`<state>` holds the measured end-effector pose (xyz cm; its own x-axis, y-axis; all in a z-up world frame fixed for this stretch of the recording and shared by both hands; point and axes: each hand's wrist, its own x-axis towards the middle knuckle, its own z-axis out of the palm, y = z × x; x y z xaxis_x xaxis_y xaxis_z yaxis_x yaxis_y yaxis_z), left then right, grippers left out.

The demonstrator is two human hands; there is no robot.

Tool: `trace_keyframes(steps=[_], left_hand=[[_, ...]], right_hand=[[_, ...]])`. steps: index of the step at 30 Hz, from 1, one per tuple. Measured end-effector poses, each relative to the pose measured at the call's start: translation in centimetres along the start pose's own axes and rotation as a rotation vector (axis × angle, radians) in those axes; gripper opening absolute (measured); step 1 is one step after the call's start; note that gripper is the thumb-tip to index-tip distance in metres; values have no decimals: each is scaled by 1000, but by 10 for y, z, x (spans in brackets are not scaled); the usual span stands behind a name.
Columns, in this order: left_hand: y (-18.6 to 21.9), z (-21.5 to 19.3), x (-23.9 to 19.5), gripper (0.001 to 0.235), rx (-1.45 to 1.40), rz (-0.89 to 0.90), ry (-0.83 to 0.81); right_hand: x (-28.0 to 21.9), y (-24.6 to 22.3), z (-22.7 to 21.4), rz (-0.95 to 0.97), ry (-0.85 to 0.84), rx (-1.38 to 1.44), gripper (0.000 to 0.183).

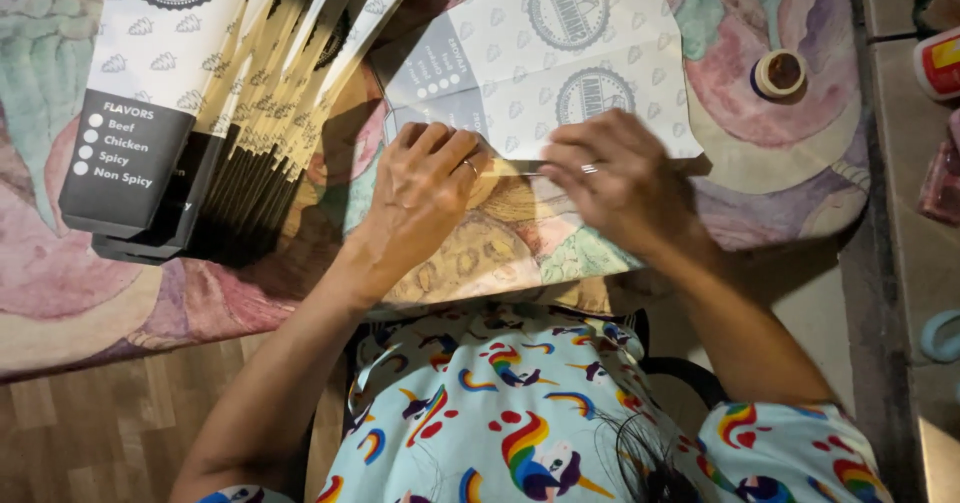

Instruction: The person folds a printed paper sheet into a small packet, applies tape to seal the edges, and places the finished packet into a stack. The process is repeated multiple times with identical sheets.

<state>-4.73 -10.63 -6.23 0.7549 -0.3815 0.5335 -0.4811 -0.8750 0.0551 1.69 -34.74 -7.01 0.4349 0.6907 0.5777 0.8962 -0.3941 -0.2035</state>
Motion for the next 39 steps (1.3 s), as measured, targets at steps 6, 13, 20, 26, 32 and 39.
trace_keyframes(steps=[6,13,20,26,32,39], left_hand=[[-8,-10,-2,8,-101,87,57],[-44,0,-48,21,-183,98,86],[-38,-20,-34,9,-523,-186,180],[-38,-26,-28,10,-566,-285,161],[-37,-24,-25,16,-563,-320,165],[-42,-18,-24,21,-584,-368,134]], right_hand=[[17,-9,23,-50,72,2,10],[23,-18,10,-85,90,-37,10],[22,-19,11,-43,86,13,13],[25,-20,7,78,82,83,15],[30,-12,4,308,-19,292,13],[41,-6,1,440,-104,432,10]])
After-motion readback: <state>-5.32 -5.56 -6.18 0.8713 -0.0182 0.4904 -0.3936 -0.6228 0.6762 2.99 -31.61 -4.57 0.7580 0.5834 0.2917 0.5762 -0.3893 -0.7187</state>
